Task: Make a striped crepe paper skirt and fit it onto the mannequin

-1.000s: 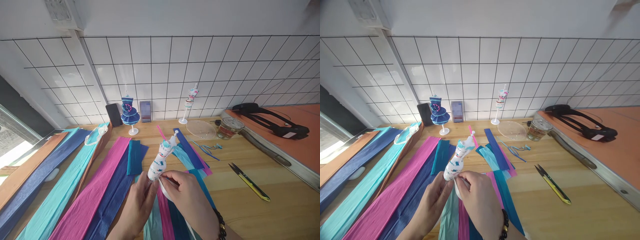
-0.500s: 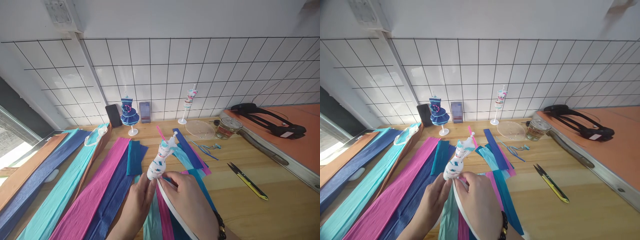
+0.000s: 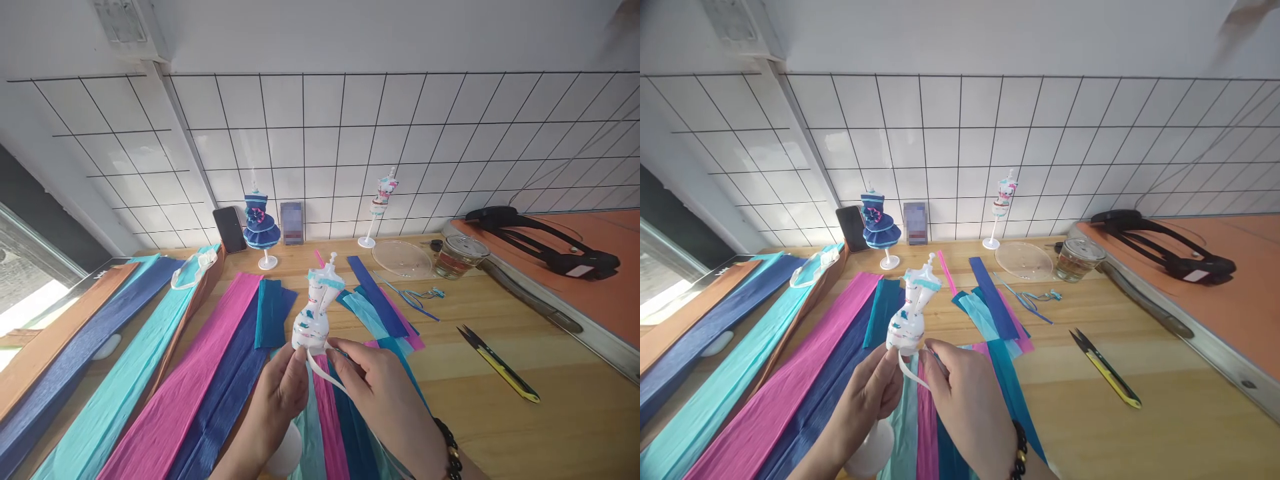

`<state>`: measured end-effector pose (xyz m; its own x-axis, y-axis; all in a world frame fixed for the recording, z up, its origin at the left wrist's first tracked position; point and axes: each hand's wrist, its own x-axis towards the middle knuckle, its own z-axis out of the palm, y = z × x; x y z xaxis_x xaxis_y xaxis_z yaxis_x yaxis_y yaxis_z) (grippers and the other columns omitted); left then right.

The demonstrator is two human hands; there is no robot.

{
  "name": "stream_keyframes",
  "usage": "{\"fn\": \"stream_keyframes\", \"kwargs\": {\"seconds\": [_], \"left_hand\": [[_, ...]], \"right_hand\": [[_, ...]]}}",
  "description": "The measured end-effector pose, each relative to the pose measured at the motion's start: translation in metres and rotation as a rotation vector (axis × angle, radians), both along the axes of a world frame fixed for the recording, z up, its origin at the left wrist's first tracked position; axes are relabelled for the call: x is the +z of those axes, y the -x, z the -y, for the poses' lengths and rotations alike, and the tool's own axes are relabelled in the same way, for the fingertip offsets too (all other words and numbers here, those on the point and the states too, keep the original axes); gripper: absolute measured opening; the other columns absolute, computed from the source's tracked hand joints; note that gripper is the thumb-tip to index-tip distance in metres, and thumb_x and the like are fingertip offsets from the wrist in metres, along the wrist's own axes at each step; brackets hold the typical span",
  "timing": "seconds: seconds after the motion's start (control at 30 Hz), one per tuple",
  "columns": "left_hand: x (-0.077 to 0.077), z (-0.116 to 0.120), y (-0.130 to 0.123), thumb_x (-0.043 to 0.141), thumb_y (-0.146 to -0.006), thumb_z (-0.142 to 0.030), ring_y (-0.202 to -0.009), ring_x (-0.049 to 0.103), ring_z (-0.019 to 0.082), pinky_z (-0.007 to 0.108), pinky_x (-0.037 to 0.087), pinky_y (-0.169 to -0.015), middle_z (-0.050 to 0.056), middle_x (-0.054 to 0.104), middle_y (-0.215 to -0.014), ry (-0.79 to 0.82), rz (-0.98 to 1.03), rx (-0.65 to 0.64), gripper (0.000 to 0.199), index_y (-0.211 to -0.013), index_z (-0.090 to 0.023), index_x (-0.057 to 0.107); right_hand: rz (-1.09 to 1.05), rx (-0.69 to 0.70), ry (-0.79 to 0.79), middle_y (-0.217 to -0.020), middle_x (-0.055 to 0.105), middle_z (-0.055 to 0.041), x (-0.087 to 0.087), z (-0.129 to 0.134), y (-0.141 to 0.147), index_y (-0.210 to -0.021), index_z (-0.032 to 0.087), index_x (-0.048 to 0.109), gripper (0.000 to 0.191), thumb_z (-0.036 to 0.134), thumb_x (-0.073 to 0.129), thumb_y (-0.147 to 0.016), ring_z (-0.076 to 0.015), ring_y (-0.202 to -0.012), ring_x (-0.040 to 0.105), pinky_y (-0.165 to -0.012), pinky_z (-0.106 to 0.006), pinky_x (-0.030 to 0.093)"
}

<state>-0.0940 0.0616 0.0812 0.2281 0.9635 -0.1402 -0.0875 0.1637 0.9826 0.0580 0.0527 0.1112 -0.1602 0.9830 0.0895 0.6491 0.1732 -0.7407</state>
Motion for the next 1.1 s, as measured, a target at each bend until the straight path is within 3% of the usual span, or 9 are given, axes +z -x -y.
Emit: {"fn": "stream_keyframes", "kwargs": {"seconds": [0.13,0.4,0.73,0.93,1.1], "left_hand": [[0.006,-0.001,0.0,0.047,-0.077,-0.062,-0.037,0.019,0.003,0.019,0.015,-0.036,-0.012,0.023,-0.046,0.046,0.051,0.007,0.047,-0.06,-0.022,0.032],[-0.004,-0.004,0.002,0.048,-0.08,-0.058,-0.039,0.019,0.004,0.018,0.014,-0.037,-0.011,0.022,-0.05,0.034,0.046,0.044,0.043,-0.063,-0.022,0.032],[-0.013,-0.003,0.004,0.042,-0.087,-0.049,-0.047,0.017,0.006,0.02,0.016,-0.041,-0.009,0.019,-0.055,-0.049,-0.055,0.066,0.033,-0.071,-0.021,0.041],[-0.02,-0.004,0.005,0.044,-0.086,-0.048,-0.05,0.021,0.007,0.02,0.02,-0.043,-0.008,0.023,-0.057,-0.124,-0.214,0.148,0.033,-0.071,-0.02,0.045],[-0.01,-0.004,0.003,0.045,-0.083,-0.055,-0.044,0.017,0.006,0.019,0.016,-0.039,-0.01,0.02,-0.052,-0.066,-0.018,0.104,0.037,-0.07,-0.021,0.042]], "right_hand": [[-0.074,-0.04,0.03,-0.065,0.063,-0.0006,-0.003,-0.001,-0.001,-0.099,0.022,0.06,0.026,0.036,0.04,-0.091,-0.0148,-0.052,0.051,-0.046,-0.024,0.032],[-0.082,0.003,0.06,-0.052,0.051,0.0036,0.003,0.002,-0.001,-0.081,0.021,0.058,0.026,0.038,0.04,-0.091,-0.0118,-0.045,0.045,-0.043,-0.025,0.023],[-0.108,0.018,0.073,-0.049,0.046,0.0051,0.004,0.006,0.001,-0.082,0.021,0.058,0.026,0.038,0.039,-0.091,-0.011,-0.043,0.042,-0.041,-0.024,0.02],[-0.128,0.026,0.045,-0.052,0.048,0.005,0.002,0.011,0.005,-0.08,0.022,0.057,0.024,0.035,0.04,-0.091,-0.0108,-0.045,0.044,-0.043,-0.024,0.022],[-0.14,0.009,0.047,-0.055,0.052,0.0035,0.001,0.007,0.004,-0.082,0.021,0.057,0.025,0.036,0.039,-0.092,-0.0123,-0.05,0.047,-0.044,-0.024,0.024]]}}
